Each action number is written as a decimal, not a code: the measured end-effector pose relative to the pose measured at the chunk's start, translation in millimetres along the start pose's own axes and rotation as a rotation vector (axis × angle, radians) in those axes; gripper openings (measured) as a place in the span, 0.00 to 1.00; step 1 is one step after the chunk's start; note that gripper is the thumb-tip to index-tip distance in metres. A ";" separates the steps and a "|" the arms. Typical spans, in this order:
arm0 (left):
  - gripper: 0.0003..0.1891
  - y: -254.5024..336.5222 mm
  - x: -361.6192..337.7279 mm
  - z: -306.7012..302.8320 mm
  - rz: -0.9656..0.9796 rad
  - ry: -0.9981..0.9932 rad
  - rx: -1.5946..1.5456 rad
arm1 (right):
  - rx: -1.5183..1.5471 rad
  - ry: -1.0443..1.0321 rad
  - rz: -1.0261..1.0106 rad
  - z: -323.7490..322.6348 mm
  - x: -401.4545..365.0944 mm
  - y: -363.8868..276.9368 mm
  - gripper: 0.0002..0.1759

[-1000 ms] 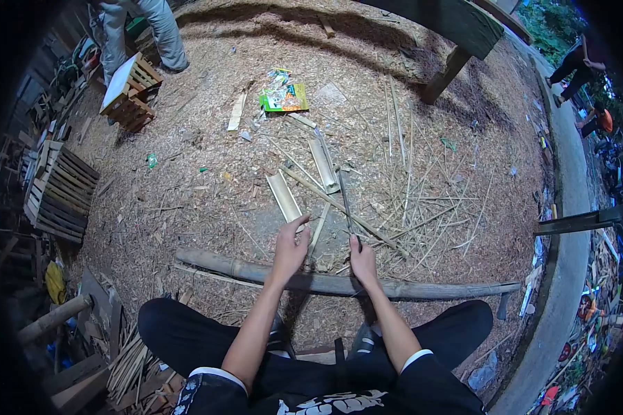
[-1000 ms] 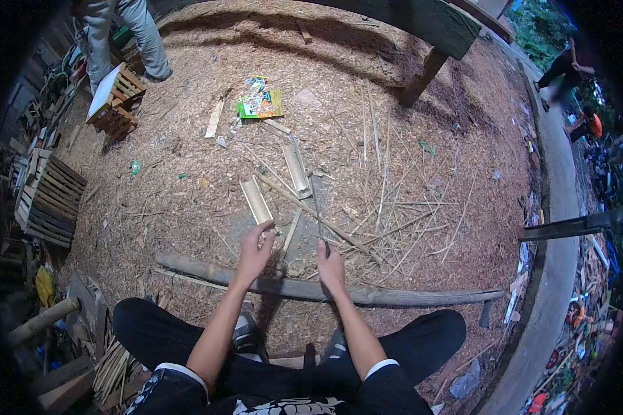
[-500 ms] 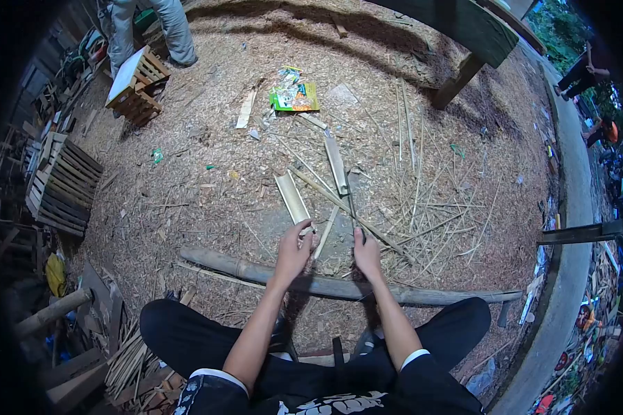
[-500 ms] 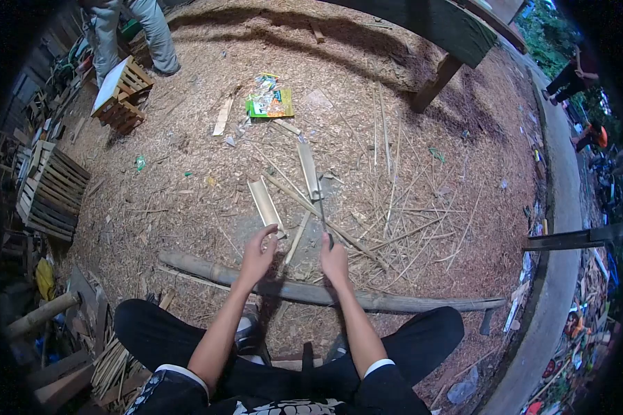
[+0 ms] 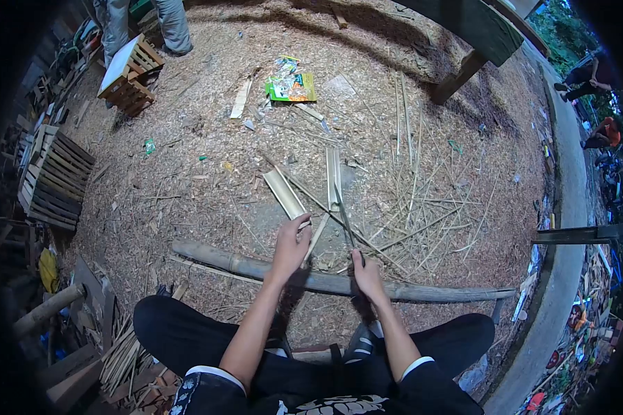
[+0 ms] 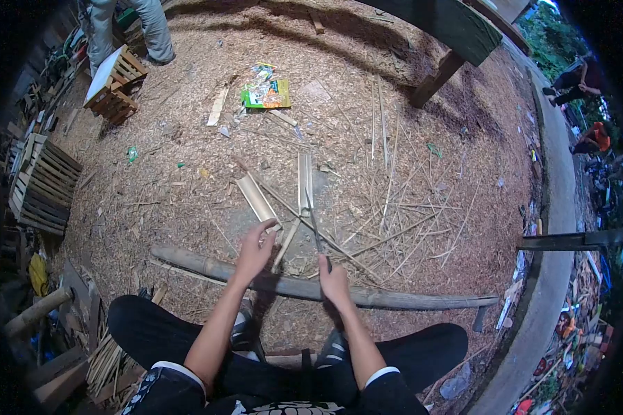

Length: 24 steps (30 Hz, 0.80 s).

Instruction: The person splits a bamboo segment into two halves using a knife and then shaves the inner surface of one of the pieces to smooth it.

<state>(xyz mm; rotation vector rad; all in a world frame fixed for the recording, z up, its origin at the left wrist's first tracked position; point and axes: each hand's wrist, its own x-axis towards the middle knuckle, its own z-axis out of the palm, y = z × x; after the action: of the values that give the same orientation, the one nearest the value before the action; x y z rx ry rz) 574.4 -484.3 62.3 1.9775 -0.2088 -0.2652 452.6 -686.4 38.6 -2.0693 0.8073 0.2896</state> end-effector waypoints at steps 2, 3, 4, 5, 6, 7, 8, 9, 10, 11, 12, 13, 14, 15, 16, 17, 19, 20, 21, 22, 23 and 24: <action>0.18 -1.8 -1.6 5.7 -0.002 -0.010 0.017 | 0.183 -0.146 0.147 -1.7 -12.7 -1.2 0.39; 0.18 -4.6 -2.7 9.4 -0.005 -0.019 0.035 | 0.079 -0.020 0.015 11.3 -6.8 18.8 0.39; 0.18 -10.1 -4.2 15.1 -0.007 -0.021 0.036 | 0.080 -0.020 0.018 11.8 -9.0 20.7 0.39; 0.19 -15.1 -4.7 20.3 0.030 -0.006 0.065 | 0.015 0.042 -0.039 13.7 -11.5 21.7 0.39; 0.19 -17.8 -3.3 23.6 0.071 0.010 0.097 | -0.047 0.106 -0.098 15.2 -12.7 21.1 0.39; 0.19 -19.3 -2.3 26.9 0.078 0.010 0.103 | -0.012 0.131 -0.125 13.7 -15.7 17.1 0.38; 0.19 -20.1 -2.6 31.7 0.030 -0.033 0.059 | -0.002 0.133 -0.130 15.0 -14.9 18.6 0.38; 0.20 -20.8 -2.3 36.9 -0.022 -0.075 0.015 | 0.010 0.128 -0.113 17.6 -13.8 24.0 0.38; 0.20 -21.8 1.6 44.1 -0.018 -0.074 0.024 | 0.023 0.124 -0.097 18.0 -13.0 21.3 0.37; 0.21 -22.4 6.9 54.7 -0.101 -0.062 0.031 | 0.029 0.126 -0.100 16.4 -12.9 20.4 0.37; 0.22 -28.3 13.2 66.7 -0.187 -0.046 0.035 | 0.094 0.097 -0.094 7.8 -17.4 8.3 0.36; 0.24 -38.7 20.8 81.1 -0.174 -0.012 0.119 | 0.156 0.068 -0.085 2.9 -17.0 1.9 0.36; 0.24 -49.5 25.2 96.4 -0.179 -0.012 0.115 | 0.151 0.066 -0.083 1.8 -12.9 2.3 0.36; 0.24 -45.6 31.4 104.8 -0.154 0.081 0.175 | 0.154 0.106 -0.107 1.1 -11.4 -1.0 0.35; 0.25 -42.0 38.2 110.7 -0.122 0.171 0.236 | 0.161 0.152 -0.131 0.5 -7.8 -5.6 0.34; 0.26 -38.7 41.1 114.4 -0.169 0.183 0.248 | 0.201 0.143 -0.117 -3.4 -6.2 -9.0 0.31; 0.25 -46.7 51.2 125.4 -0.196 0.174 0.273 | 0.164 0.149 -0.090 -6.1 4.5 -7.6 0.30; 0.24 -51.3 55.4 128.1 -0.225 0.175 0.301 | 0.129 0.148 -0.070 -6.6 8.9 -6.9 0.30; 0.22 -61.3 59.9 130.9 -0.257 0.172 0.306 | 0.069 0.103 -0.019 -7.3 16.0 -2.4 0.28; 0.22 -69.4 62.7 132.3 -0.258 0.169 0.305 | 0.068 0.103 -0.015 -11.3 16.7 -8.0 0.28; 0.21 -77.1 65.3 133.3 -0.274 0.159 0.282 | 0.086 0.128 0.000 -14.7 16.5 -14.0 0.27; 0.20 -78.8 65.9 130.8 -0.289 0.148 0.264 | 0.107 0.151 0.017 -16.3 15.9 -19.2 0.27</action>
<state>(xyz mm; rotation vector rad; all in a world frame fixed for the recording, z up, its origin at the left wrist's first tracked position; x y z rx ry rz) 603.1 -584.1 -67.6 2.2793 0.1476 -0.2861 475.6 -698.6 53.2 -2.0023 0.9116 0.0979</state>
